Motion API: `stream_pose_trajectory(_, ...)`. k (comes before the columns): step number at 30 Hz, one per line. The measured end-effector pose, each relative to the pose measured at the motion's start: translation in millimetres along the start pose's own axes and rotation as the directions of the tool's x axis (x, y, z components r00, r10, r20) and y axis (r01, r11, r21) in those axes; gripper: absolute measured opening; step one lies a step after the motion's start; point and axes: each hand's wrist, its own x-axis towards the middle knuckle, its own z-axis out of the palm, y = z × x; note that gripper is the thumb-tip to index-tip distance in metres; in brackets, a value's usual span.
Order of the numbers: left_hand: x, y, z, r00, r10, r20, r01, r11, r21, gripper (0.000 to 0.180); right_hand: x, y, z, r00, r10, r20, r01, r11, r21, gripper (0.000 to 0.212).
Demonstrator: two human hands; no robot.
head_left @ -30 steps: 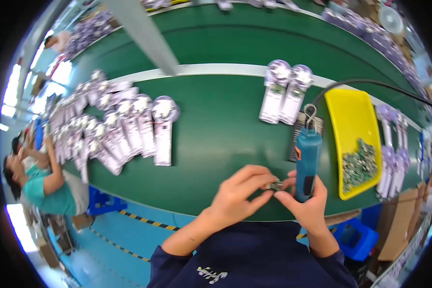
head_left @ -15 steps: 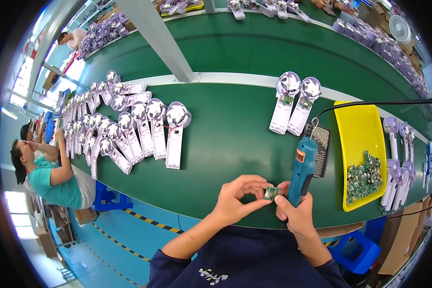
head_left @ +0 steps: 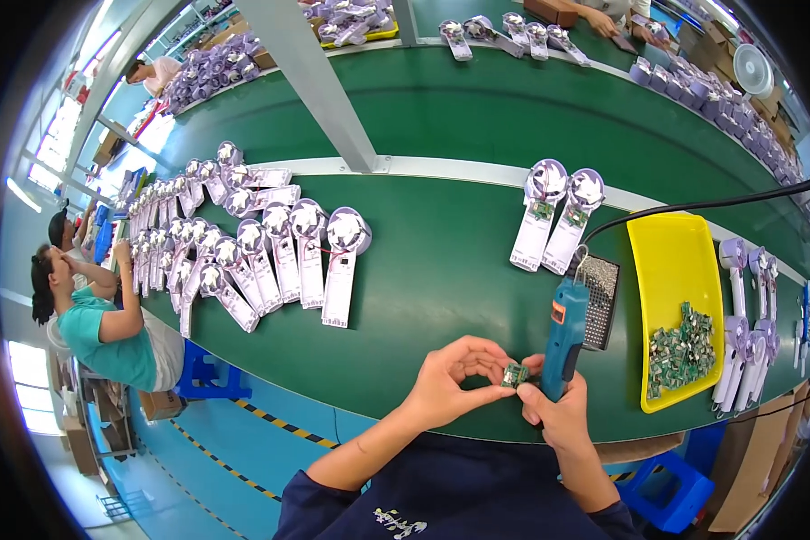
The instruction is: The person assembles portable fans by placing circuit boards into the fan housings and screwing them in with an electric screwdriver.
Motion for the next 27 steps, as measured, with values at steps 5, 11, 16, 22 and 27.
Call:
stream_pose_trajectory(5, -4.1, 23.3, -8.1, 0.998, 0.016, 0.064, -0.034, 0.958, 0.285, 0.060, -2.1, 1.5, -1.0, 0.997, 0.024, 0.077, -0.023, 0.999, -0.026, 0.027)
stream_pose_trajectory(11, 43.5, 76.2, -156.9, 0.745, 0.624, -0.234, 0.353, -0.071, 0.933, 0.084, -0.9, 13.5, -2.2, 0.998, 0.040, 0.055, -0.041, 0.999, 0.007, 0.020)
stream_pose_trajectory(16, 59.2, 77.2, -205.6, 0.761, 0.345, -0.549, 0.577, 0.025, 0.816, 0.087, -0.2, 21.8, -0.5, 0.998, 0.046, 0.049, -0.046, 0.999, 0.004, 0.018)
stream_pose_trajectory(22, 34.8, 66.3, -176.9, 0.799, 0.376, -0.469, 0.491, 0.043, 0.870, 0.079, -0.4, 24.1, -5.0, 0.998, 0.040, 0.040, -0.042, 0.998, 0.051, 0.016)
stream_pose_trajectory(27, 20.4, 44.1, -124.1, 0.842, 0.388, -0.376, 0.392, 0.038, 0.919, 0.078, -0.2, 24.1, -9.7, 0.998, 0.058, 0.024, -0.059, 0.997, 0.044, 0.018)
